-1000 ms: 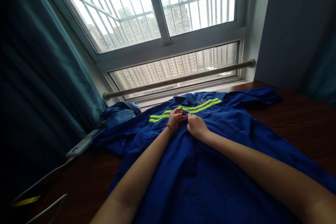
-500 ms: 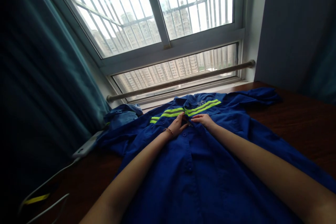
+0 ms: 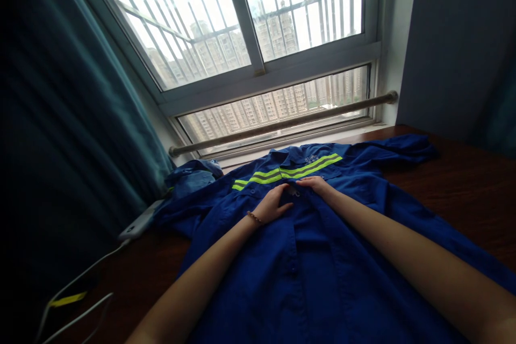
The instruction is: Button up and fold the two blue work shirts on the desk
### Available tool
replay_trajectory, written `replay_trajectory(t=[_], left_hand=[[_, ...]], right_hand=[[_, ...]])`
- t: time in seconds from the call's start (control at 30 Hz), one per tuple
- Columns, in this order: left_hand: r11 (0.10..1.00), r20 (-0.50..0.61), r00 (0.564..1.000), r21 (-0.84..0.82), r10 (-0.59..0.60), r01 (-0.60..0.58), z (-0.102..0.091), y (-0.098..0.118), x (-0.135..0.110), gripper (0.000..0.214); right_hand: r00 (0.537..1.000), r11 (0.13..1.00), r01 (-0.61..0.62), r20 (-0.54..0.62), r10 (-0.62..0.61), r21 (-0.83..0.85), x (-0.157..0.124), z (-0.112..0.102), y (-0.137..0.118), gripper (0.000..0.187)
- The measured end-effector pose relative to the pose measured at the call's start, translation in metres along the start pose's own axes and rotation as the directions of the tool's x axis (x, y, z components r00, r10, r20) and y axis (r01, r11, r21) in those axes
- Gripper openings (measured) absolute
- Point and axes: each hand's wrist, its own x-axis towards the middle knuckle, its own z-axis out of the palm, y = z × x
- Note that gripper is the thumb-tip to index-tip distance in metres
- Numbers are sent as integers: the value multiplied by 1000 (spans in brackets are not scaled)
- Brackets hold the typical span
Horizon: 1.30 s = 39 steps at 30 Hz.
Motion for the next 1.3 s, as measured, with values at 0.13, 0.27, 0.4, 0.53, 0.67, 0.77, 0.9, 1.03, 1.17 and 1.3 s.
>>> replay_trajectory(t=[0.13, 0.27, 0.4, 0.53, 0.67, 0.77, 0.9, 1.03, 1.17, 1.3], left_hand=[[999, 70, 997, -23, -26, 28, 0, 7, 2, 17], [982, 365, 923, -88, -124, 167, -4, 11, 5, 27], [974, 480, 868, -107, -124, 199, -13, 11, 8, 28], [967, 528, 839, -120, -129, 225, -19, 8, 9, 29], [973, 507, 851, -91, -139, 213, -19, 9, 8, 29], [989, 473, 869, 37, -146, 146, -19, 15, 9, 25], [976, 435, 887, 204, -155, 70, -21, 20, 10, 27], [978, 510, 835, 81, -207, 192, -23, 19, 8, 27], [899, 462, 839, -174, -286, 402, -22, 19, 7, 27], [823, 325, 875, -331, -360, 461, -18, 23, 7, 25]], right_hand=[[964, 952, -266, 45, 262, 150, -2, 1, -2, 20], [957, 940, -287, 27, 287, 183, -4, 4, -5, 18], [960, 951, -272, 100, 260, 145, -10, 4, -9, 19], [908, 949, -315, 294, 298, 10, -16, -2, -21, 27], [812, 935, -310, 463, 356, -175, -20, -13, -41, 26], [762, 911, -272, 509, 401, -311, -23, -18, -51, 27], [786, 915, -283, 478, 393, -287, -25, -13, -52, 30], [870, 929, -361, 329, 367, -80, -25, 3, -38, 30], [945, 948, -317, 85, 317, -7, -27, 21, -22, 23], [966, 966, -257, 24, 257, 23, -31, 30, -19, 17]])
